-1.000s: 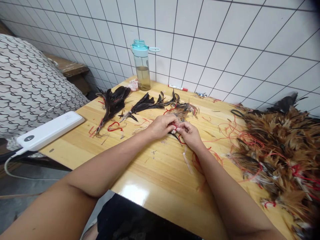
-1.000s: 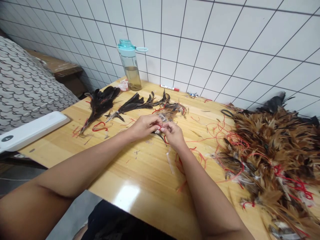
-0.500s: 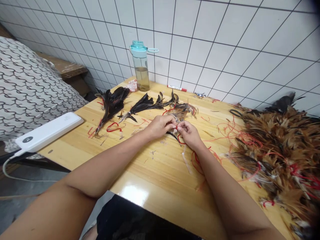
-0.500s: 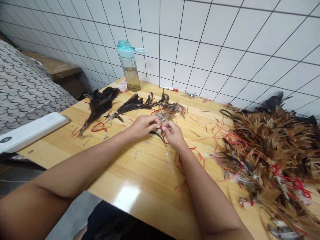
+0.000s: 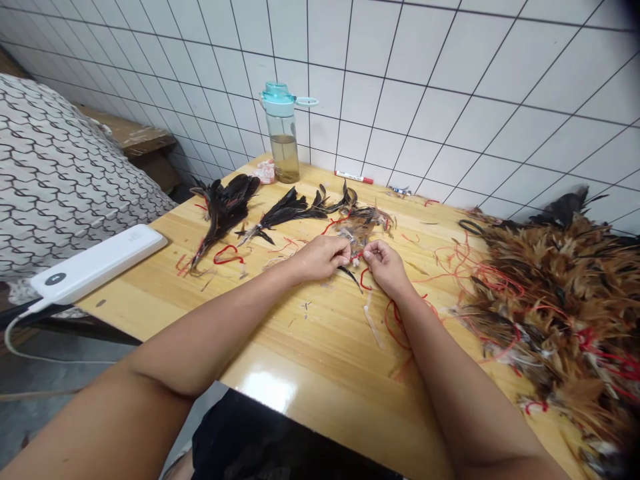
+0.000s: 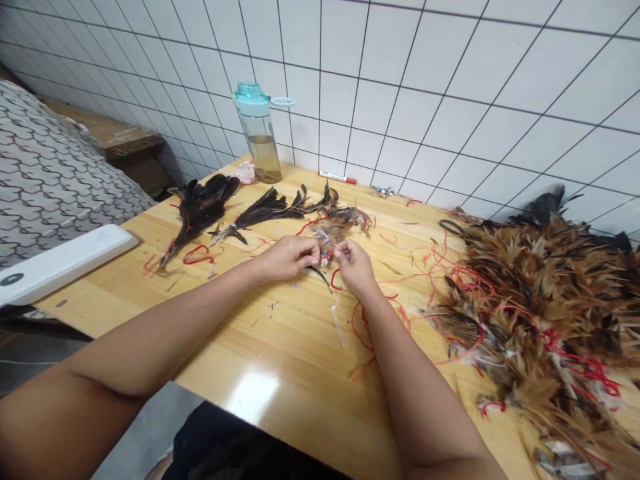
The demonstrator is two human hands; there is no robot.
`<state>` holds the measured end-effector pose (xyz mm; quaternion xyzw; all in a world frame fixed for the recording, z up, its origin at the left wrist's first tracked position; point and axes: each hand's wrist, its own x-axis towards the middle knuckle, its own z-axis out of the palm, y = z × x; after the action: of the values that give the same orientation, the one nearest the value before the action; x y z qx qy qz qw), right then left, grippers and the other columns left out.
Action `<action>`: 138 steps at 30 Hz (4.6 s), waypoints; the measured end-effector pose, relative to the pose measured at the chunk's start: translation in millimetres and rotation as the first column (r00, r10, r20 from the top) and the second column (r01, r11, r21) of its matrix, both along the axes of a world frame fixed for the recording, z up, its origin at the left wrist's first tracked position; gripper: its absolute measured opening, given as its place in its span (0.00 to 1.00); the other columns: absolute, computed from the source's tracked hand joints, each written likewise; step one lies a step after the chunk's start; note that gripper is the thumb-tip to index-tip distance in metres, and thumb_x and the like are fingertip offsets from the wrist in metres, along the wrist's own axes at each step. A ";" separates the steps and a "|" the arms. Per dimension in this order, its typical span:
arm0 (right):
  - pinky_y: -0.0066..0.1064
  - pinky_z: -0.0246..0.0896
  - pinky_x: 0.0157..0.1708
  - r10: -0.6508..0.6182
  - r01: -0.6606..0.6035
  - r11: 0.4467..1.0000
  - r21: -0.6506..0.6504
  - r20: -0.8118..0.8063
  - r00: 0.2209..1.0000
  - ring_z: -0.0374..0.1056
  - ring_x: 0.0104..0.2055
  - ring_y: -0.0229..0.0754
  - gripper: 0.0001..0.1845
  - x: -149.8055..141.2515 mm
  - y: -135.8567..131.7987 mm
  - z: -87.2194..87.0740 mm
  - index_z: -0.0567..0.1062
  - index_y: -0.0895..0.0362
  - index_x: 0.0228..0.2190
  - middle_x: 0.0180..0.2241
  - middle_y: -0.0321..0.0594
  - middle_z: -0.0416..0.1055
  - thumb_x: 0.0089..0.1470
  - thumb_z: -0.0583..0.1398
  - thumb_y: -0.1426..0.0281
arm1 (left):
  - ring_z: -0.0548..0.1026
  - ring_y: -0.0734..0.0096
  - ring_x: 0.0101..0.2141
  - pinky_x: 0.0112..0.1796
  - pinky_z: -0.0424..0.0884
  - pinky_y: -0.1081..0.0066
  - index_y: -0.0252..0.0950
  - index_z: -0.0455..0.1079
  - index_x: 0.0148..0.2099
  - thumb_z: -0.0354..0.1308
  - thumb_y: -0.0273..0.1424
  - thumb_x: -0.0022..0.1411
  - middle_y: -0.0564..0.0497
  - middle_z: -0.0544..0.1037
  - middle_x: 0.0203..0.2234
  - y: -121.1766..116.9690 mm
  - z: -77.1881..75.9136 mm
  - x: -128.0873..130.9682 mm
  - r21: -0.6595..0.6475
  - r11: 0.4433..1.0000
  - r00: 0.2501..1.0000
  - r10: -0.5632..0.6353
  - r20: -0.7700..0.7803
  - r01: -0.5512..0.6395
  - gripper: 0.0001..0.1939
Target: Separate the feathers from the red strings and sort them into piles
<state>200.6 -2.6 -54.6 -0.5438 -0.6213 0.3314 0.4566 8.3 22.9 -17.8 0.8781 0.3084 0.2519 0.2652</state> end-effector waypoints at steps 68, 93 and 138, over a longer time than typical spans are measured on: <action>0.34 0.63 0.37 -0.042 0.050 0.998 0.028 0.950 0.309 0.70 0.42 0.46 0.15 -10.4 -19.0 34.1 0.70 0.55 0.43 0.40 0.47 0.72 0.60 0.47 0.73 | 0.75 0.73 0.31 0.32 0.68 0.73 0.36 0.58 0.35 0.54 0.39 0.61 0.51 0.75 0.32 -5.1 -7.1 7.2 -0.557 0.830 0.919 0.213 0.333 0.010 0.12; 0.31 0.62 0.39 0.083 -0.194 0.981 -0.013 0.930 0.357 0.71 0.40 0.43 0.15 -15.1 -26.4 28.3 0.74 0.58 0.40 0.37 0.46 0.77 0.62 0.49 0.70 | 0.68 0.74 0.29 0.33 0.63 0.74 0.36 0.61 0.31 0.59 0.44 0.57 0.53 0.70 0.24 -7.3 -9.6 6.6 -0.668 0.738 0.904 0.215 0.370 0.097 0.17; 0.32 0.61 0.35 -0.104 -0.168 0.972 0.166 0.940 0.325 0.70 0.39 0.43 0.16 -20.5 -36.2 9.6 0.71 0.57 0.46 0.41 0.45 0.75 0.64 0.47 0.70 | 0.62 0.76 0.23 0.27 0.58 0.75 0.36 0.60 0.29 0.59 0.40 0.52 0.57 0.65 0.20 -1.7 -18.2 9.6 -0.546 0.834 0.919 0.270 0.288 -0.074 0.15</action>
<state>180.0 -38.9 -45.0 -0.5645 -0.8152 -0.1125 0.0644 18.0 21.2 -36.0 0.6803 0.3916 0.3346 0.5215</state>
